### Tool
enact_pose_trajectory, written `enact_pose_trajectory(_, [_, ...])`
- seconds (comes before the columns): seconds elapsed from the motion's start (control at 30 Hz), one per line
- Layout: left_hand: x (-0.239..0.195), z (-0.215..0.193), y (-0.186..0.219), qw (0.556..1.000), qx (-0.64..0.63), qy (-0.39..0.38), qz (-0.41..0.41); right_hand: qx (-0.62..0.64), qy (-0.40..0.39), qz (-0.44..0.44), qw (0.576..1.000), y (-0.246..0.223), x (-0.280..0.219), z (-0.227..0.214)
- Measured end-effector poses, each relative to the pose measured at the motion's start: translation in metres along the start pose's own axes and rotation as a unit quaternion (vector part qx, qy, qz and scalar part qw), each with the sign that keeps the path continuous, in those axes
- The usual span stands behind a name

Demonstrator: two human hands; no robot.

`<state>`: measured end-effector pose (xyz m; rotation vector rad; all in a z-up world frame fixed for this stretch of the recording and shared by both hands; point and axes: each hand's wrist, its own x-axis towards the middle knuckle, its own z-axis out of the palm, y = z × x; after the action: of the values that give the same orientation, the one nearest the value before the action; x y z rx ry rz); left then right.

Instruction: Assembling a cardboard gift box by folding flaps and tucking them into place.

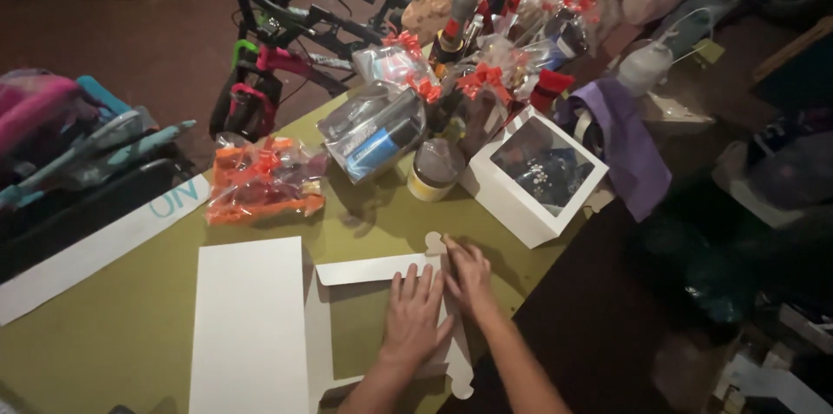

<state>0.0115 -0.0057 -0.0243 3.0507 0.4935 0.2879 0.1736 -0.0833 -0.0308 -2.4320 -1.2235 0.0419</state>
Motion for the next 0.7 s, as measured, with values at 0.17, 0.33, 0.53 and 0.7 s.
enact_pose_trajectory(0.17, [-0.002,0.02,0.0,0.985,0.001,0.17,-0.014,0.117,-0.215,0.036,0.969,-0.06,0.035,-0.089])
enact_pose_trajectory(0.33, [0.0,0.016,-0.006,0.992,-0.125,0.021,-0.006,0.068,-0.295,0.061,0.951,-0.073,0.06,-0.108])
enact_pose_trajectory(0.53, [0.012,0.025,-0.016,0.988,0.017,0.147,-0.031,0.068,-0.296,0.033,0.952,-0.052,0.072,-0.08])
enact_pose_trajectory(0.7, [0.02,0.002,-0.015,0.974,0.072,0.207,-0.051,0.115,-0.296,0.105,0.943,-0.06,0.077,-0.081])
